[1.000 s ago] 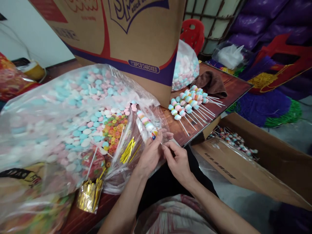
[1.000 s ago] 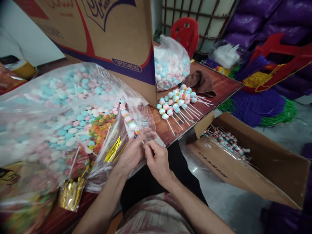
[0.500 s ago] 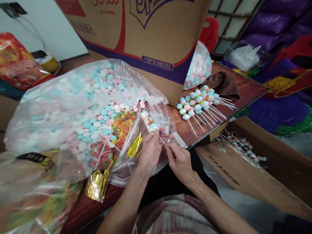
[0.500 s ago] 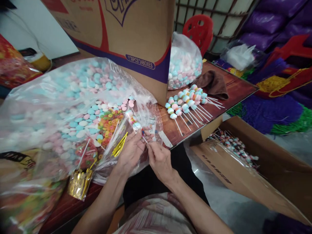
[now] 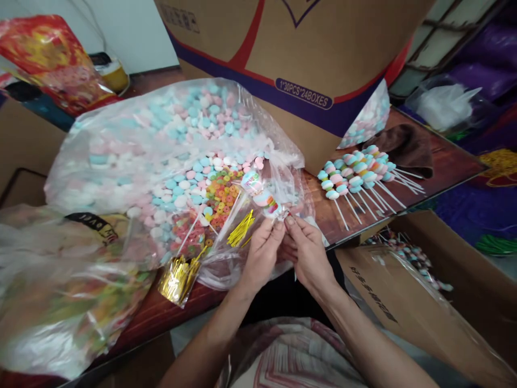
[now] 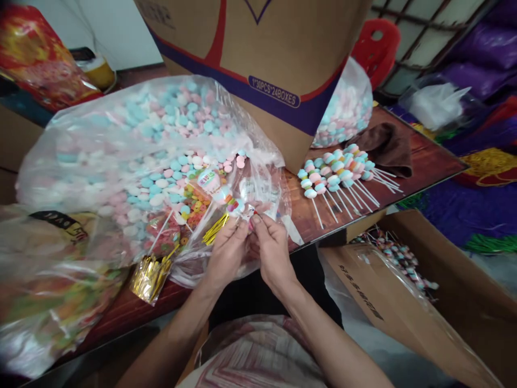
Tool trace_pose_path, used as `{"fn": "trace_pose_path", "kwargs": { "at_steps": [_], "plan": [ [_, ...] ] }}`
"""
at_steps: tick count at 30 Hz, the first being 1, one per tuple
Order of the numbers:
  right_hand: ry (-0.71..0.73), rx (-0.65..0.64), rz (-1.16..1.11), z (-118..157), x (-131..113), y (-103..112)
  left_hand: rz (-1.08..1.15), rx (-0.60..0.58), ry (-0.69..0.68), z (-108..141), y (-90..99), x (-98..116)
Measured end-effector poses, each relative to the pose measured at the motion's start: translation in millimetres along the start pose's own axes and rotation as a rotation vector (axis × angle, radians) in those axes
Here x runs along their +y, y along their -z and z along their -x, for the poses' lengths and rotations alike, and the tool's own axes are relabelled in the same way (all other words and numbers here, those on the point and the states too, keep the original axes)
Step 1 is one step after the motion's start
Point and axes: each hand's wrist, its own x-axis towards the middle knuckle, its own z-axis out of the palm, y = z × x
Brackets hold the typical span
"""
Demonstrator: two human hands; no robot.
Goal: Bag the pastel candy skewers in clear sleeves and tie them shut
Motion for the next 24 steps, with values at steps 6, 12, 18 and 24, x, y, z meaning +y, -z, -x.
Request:
{"fn": "trace_pose_path", "kwargs": {
  "at_steps": [6,12,18,24],
  "plan": [
    [-0.069,-0.344,0.176,3,6,-25,0.156,0.071,-0.019,14,33.1,40],
    [0.554,-0.415,1.203,-26,14,-10,0.167,0.237,-0.176,14,73.5,63],
    [0.843,-0.509,1.549,-50,33,0,0.136,0.254,-0.091,7,78.8,55],
    [0.860,-0.426,1.334,-49,40,7,0.098,0.297,-0.083,-2,77.7,43]
  ]
}}
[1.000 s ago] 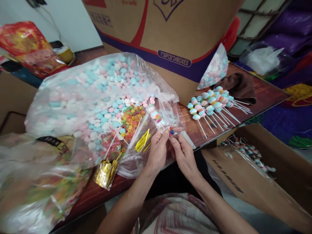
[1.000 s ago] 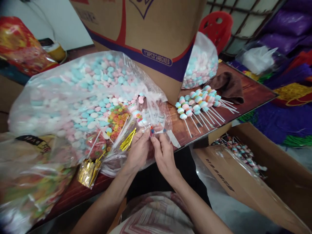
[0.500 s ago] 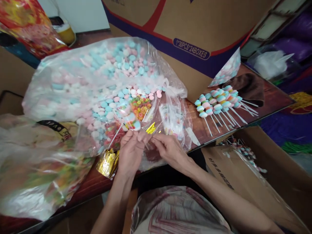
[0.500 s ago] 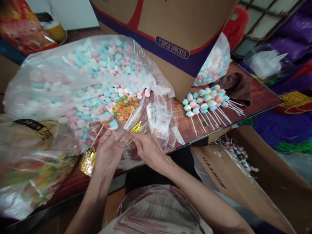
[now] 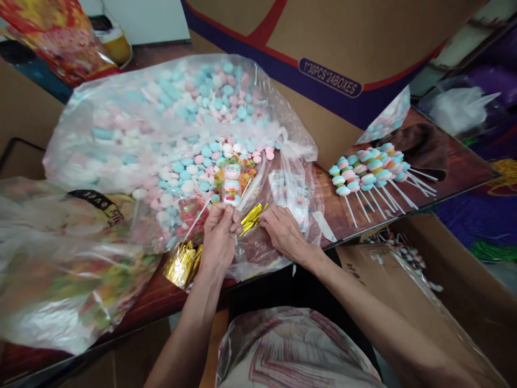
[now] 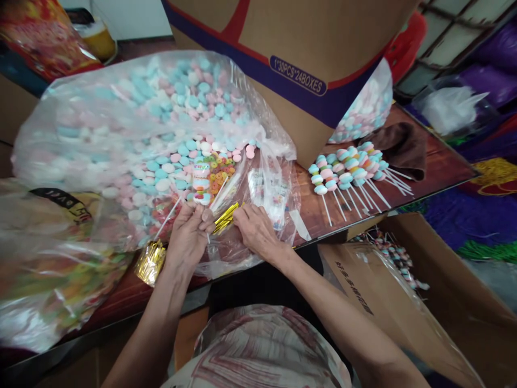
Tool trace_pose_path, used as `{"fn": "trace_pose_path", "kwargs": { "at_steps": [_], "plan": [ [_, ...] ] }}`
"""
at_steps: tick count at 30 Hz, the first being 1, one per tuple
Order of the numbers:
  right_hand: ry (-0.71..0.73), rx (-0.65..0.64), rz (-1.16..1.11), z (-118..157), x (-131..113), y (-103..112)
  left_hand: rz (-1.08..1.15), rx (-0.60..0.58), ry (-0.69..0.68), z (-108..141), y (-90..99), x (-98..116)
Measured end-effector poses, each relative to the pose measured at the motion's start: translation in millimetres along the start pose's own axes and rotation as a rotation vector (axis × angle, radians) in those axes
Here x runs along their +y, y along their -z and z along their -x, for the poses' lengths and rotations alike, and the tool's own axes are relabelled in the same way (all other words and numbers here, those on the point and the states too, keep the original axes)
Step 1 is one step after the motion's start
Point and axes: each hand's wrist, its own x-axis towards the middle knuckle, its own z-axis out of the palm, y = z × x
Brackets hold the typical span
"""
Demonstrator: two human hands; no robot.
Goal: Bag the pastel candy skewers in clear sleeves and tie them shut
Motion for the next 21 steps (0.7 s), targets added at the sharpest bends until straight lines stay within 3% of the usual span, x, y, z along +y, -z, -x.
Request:
{"fn": "trace_pose_path", "kwargs": {
  "at_steps": [4,10,13,18,21],
  "plan": [
    [-0.145,0.161,-0.325,0,0,4,-0.040,0.036,0.012,-2,-1.0,-1],
    [-0.296,0.201,-0.778,-5,-16,15,-0.203,0.026,-0.006,4,-15.7,-15],
    [-0.371,0.229,-0.888,-8,-25,18,-0.329,-0.012,-0.074,8,-23.6,-25],
    [-0.635,0.332,-0.975,-11,-23,23,-0.562,-0.124,-0.245,10,-26.3,-35],
    [-0.681,0.310,-0.983,-9,-16,27,-0.488,-0.173,-0.168,11,-25.1,-39]
  ]
}}
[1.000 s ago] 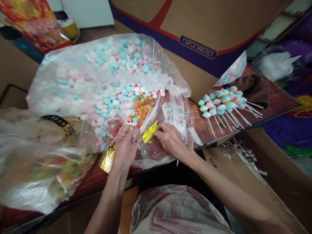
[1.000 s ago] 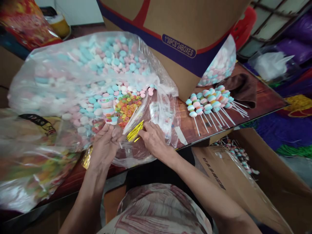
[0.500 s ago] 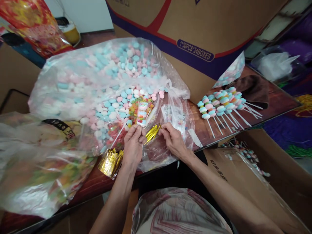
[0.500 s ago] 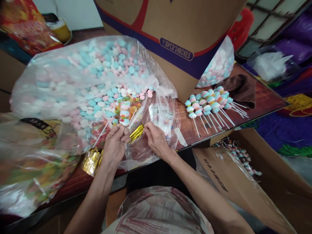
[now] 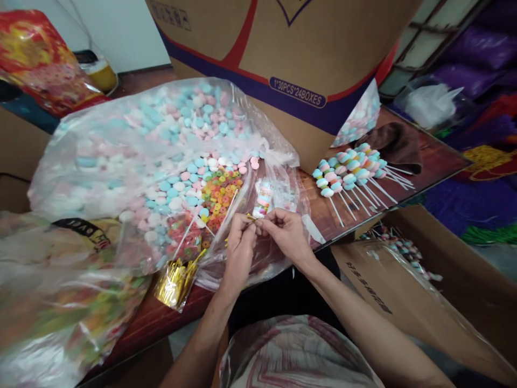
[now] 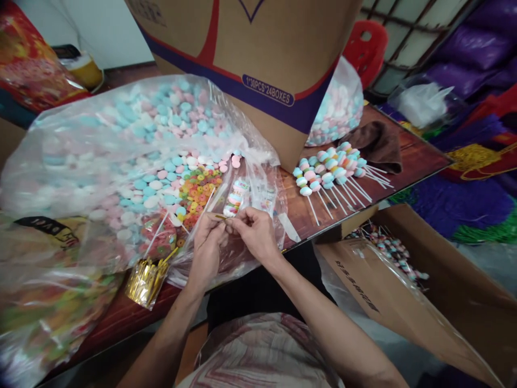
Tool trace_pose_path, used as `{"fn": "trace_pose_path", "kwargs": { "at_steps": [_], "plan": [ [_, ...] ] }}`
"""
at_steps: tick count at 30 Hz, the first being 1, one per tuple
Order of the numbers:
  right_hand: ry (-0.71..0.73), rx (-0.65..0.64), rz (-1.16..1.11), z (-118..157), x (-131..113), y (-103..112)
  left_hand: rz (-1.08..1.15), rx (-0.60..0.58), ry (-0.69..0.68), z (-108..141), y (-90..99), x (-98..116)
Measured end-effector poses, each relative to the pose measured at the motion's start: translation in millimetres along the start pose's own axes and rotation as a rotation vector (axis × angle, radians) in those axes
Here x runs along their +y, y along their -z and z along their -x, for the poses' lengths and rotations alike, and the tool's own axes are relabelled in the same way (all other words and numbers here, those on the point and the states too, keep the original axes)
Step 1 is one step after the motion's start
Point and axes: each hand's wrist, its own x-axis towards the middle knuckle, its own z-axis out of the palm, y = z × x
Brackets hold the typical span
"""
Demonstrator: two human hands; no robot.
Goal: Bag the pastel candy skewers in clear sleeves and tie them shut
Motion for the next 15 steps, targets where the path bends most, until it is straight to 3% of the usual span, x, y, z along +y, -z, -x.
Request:
{"fn": "trace_pose_path", "kwargs": {
  "at_steps": [7,15],
  "plan": [
    [0.056,-0.072,0.127,5,-3,10,0.249,0.054,0.147,-4,-6.4,9],
    [0.108,-0.002,0.141,7,2,12,0.333,0.040,0.219,-3,-17.1,20]
  ]
}}
